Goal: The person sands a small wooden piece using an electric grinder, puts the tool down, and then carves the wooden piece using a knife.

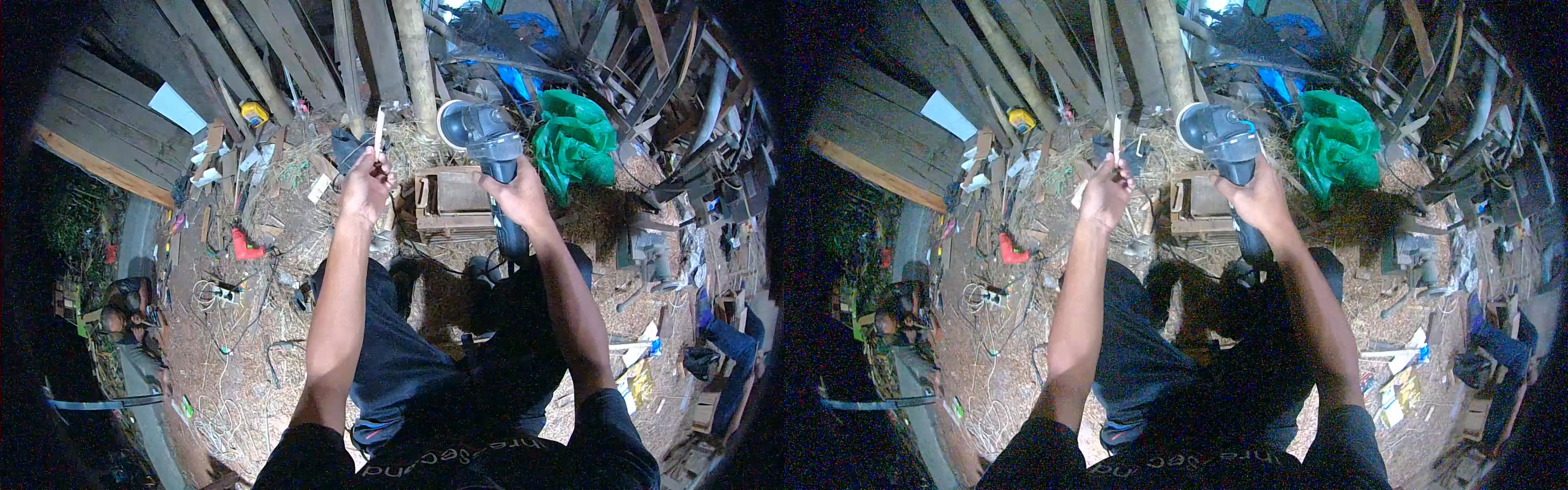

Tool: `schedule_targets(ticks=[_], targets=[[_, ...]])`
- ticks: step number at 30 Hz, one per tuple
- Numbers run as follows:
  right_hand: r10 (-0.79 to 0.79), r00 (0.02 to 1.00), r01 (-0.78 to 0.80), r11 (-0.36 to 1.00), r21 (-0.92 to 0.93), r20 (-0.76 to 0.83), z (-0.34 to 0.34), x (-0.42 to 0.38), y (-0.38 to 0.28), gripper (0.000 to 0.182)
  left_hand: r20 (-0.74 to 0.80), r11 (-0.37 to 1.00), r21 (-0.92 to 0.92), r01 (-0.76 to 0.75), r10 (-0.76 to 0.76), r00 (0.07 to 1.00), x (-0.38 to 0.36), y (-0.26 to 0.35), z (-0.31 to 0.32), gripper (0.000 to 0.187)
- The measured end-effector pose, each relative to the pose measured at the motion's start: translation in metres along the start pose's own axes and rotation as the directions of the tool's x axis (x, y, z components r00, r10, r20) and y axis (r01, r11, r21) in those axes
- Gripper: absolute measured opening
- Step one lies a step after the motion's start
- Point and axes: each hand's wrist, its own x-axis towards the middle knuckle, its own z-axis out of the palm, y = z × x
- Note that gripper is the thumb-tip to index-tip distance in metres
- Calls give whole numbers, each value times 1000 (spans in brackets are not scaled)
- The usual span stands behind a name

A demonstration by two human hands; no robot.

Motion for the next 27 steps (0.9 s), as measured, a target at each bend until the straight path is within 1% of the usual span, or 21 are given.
schedule_targets(ticks=[1, 3, 4, 7, 9, 10, 11, 13, 15, 16, 19, 22, 23, 25, 26, 27], targets=[[-12, 1000, 12, 1000, -19, -9, 2, 0, 3, 50, 46, 1000, -21, 7, -6, 999, -1, -2, 0, 24], [-33, 999, 31, 998, -56, -28, 7, 0, 8, 49, 44, 1000, -21, -8, 9, 999, 0, -5, 2, 24], [-53, 998, 52, 998, -46, -21, 7, -2, 8, 49, 42, 1000, -21, -15, 16, 999, 1, -6, 4, 23], [-120, 993, 120, 992, -32, -1, 9, -5, 3, 51, -18, 999, 14, -35, 35, 999, 1, -7, 10, 22], [-175, 984, 176, 983, -46, 18, 10, -7, -1, 52, -49, 990, 126, -67, 74, 996, -1, -7, 12, 20], [-175, 984, 176, 984, -30, 23, 10, -8, -3, 54, -63, 980, 181, -80, 93, 994, -3, -7, 13, 20], [-176, 984, 176, 984, -14, 30, 11, -10, -7, 56, -108, 951, 290, -110, 146, 983, -5, -10, 14, 20], [-188, 981, 189, 982, 1, 48, 13, -11, -9, 58, -176, 854, 499, -146, 266, 948, -13, -12, 28, 20], [-208, 975, 208, 978, 3, 73, 15, -12, -9, 59, -123, 751, 633, -191, 341, 932, -10, -17, 26, 21], [-218, 973, 220, 975, -18, 79, 16, -12, -9, 58, -90, 690, 692, -211, 373, 923, -7, -19, 24, 21], [-232, 969, 237, 970, -54, 83, 17, -11, -8, 56, 142, 355, 873, -333, 470, 871, -4, -24, 20, 23], [-208, 977, 211, 976, -46, 54, 18, -10, -8, 56, -26, 539, 821, -186, 360, 932, -11, -21, 27, 24], [-191, 981, 193, 980, -51, 35, 17, -9, -5, 57, -59, 606, 779, -163, 329, 942, -13, -18, 29, 24], [-154, 988, 154, 987, -51, 14, 15, -4, 4, 57, -25, 557, 813, -171, 327, 945, -7, -15, 18, 25], [-164, 986, 164, 984, -65, -6, 14, -3, 6, 57, -8, 532, 828, -177, 327, 945, -2, -15, 11, 25], [-175, 984, 173, 982, -77, -25, 13, -2, 6, 58, 57, 428, 872, -237, 393, 918, 10, -21, -5, 27]])
